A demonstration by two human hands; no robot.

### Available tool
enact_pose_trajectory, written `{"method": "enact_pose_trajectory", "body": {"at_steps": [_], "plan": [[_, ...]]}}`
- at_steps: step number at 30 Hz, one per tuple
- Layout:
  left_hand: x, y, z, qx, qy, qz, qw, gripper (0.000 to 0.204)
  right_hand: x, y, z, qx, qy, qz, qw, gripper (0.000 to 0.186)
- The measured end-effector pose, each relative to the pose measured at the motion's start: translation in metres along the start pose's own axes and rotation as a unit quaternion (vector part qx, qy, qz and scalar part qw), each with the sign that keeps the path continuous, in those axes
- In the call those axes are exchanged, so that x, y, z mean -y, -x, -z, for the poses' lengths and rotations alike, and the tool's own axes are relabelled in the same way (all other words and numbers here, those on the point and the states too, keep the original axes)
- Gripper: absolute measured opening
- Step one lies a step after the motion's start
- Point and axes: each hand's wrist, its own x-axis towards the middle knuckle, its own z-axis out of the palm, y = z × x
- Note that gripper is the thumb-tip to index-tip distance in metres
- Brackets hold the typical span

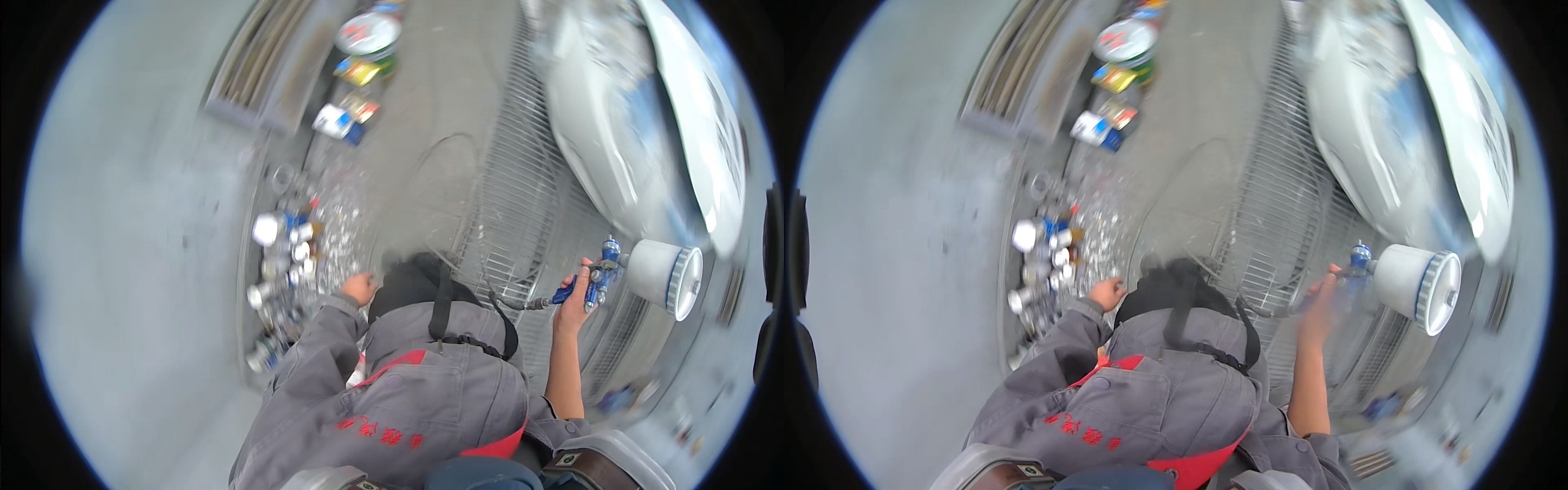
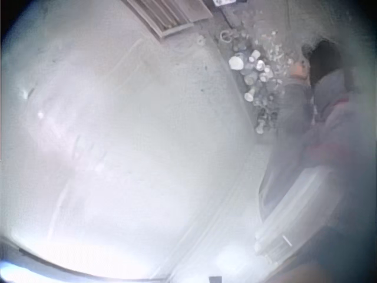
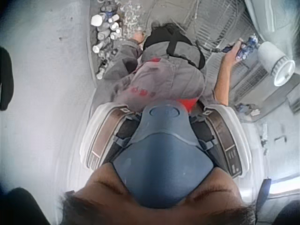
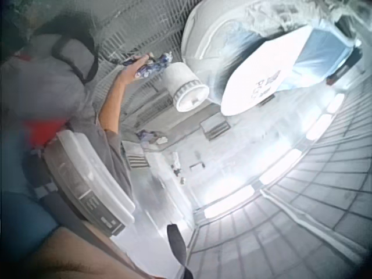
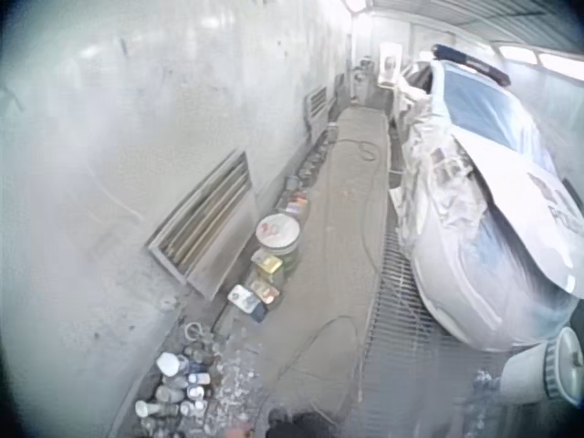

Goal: The person prepares a spray gun by pouring white paint into its cup, then sprays white paint onto the hood of a police car in a paint booth. The person moves around the vehicle to cover different areas of the hood with even strokes.

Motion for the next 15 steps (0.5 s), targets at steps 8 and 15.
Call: {"method": "enact_pose_trajectory", "body": {"at_steps": [8,15], "plan": [[-0.058,0.217,-0.085,-0.227,0.271,0.195,0.915,0.036,0.024,-0.021,-0.019,0.285,0.045,0.092,0.953,0.027],[-0.201,0.464,-0.335,-0.359,0.479,0.406,0.691,0.023,0.032,-0.005,0.01,0.427,0.152,-0.036,0.891,0.037]]}}
